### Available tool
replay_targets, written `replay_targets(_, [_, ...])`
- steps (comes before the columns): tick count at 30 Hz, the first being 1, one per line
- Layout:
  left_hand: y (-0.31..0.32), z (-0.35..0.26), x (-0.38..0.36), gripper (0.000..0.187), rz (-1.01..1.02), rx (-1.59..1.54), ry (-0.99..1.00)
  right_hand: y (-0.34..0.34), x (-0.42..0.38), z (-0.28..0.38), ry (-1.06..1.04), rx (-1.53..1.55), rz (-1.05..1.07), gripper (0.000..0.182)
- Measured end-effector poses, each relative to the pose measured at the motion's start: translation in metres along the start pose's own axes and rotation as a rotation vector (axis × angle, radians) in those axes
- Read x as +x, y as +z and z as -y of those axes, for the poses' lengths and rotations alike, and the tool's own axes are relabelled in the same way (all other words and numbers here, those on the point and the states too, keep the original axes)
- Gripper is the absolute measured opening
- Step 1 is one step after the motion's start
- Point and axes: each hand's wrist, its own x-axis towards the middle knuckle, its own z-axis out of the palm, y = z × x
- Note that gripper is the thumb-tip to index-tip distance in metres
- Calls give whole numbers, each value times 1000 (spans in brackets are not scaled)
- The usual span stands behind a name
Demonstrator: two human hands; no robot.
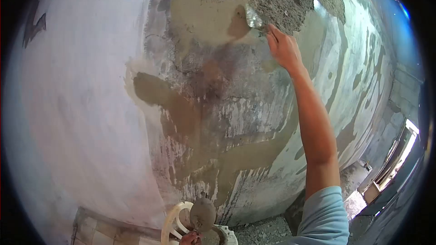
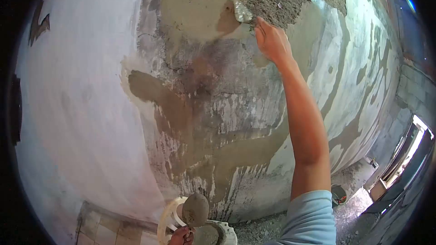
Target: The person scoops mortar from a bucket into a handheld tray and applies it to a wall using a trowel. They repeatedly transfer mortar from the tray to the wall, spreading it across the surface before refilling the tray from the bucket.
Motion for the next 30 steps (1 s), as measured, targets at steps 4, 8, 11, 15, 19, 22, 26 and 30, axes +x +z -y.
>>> replay_targets(4, [-72,100,87,19,53,516,573,19,-14,8,-123,-30,128,37])
replay_targets(8, [-77,114,91,19,36,527,590,4,-42,32,-15,-101,391,40])
replay_targets(11, [-70,92,82,16,83,514,534,-13,-45,19,-94,55,376,38])
replay_targets(15, [-21,35,37,17,128,-231,102,-12,-14,20,157,144,63,37])
replay_targets(19, [-55,71,73,20,83,170,214,12,36,15,318,58,-51,39])
replay_targets(22, [-111,139,142,20,130,371,501,45,59,48,292,-23,-20,36])
replay_targets(26, [-84,136,123,24,-39,384,590,89,47,92,210,-198,33,30])
replay_targets(30, [-54,74,76,31,-31,494,500,92,6,100,85,-231,164,39])
